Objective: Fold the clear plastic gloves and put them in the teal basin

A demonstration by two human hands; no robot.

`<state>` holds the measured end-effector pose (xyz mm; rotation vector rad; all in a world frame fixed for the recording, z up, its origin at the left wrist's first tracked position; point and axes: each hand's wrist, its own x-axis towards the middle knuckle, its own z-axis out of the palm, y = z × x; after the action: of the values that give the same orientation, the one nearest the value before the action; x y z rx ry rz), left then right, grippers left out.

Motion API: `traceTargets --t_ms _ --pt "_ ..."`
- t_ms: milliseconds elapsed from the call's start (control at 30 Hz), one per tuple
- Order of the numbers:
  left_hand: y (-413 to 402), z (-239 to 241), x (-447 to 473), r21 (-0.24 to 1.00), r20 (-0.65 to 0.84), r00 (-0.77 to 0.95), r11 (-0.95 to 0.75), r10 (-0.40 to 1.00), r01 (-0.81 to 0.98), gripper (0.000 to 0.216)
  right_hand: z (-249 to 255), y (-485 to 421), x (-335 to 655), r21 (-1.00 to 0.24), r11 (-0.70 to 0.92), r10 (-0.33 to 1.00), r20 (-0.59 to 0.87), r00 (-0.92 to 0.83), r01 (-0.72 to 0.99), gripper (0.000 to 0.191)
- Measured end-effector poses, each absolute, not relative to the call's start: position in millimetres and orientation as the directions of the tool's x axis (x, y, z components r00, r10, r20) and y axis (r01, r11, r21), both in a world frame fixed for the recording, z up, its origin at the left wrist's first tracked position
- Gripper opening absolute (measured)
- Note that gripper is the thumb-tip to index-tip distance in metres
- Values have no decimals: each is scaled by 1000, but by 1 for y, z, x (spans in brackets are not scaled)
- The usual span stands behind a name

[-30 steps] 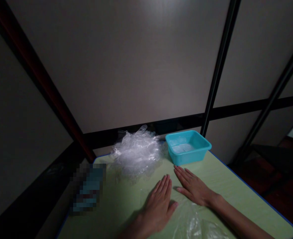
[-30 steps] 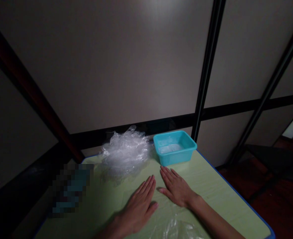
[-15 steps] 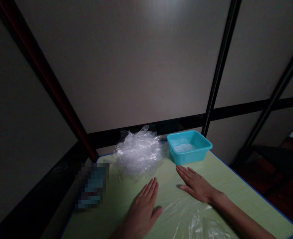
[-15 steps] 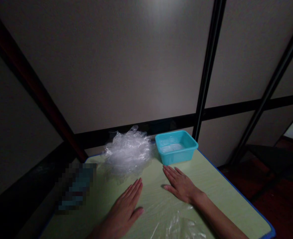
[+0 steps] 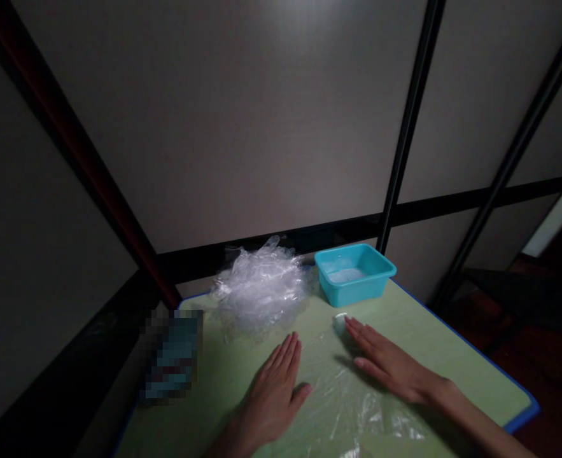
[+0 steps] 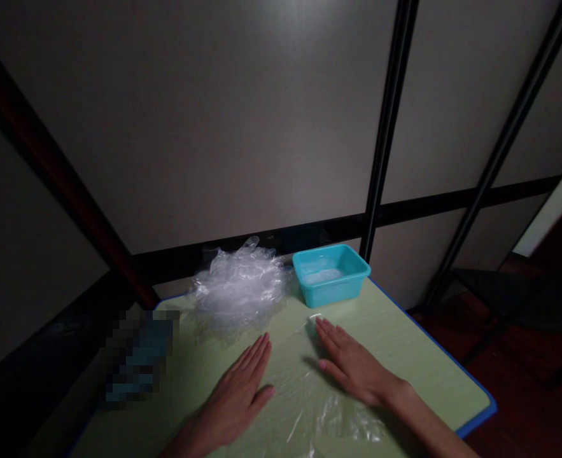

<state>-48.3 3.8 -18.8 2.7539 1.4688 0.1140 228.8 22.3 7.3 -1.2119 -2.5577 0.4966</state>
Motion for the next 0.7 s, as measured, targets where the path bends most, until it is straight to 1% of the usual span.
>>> traceTargets --t_ms 67,233,367,500,700 --pt "4 -20 -49 50 64 553 -556 831 830 61 -1 16 224 -372 617 769 94 -633 694 60" --pt "5 -23 -50 48 90 568 -573 818 818 61 -23 20 240 -293 598 798 133 -588 746 59" --pt "6 -21 -51 51 75 568 -572 820 819 62 -28 23 254 -241 582 813 154 -562 777 59" --pt "6 -21 -51 42 68 568 -571 820 820 62 -29 23 256 -238 561 828 141 -543 793 58" --pt "6 -26 -56 45 72 548 -551 834 833 65 -32 24 256 -244 567 823 184 -537 787 56"
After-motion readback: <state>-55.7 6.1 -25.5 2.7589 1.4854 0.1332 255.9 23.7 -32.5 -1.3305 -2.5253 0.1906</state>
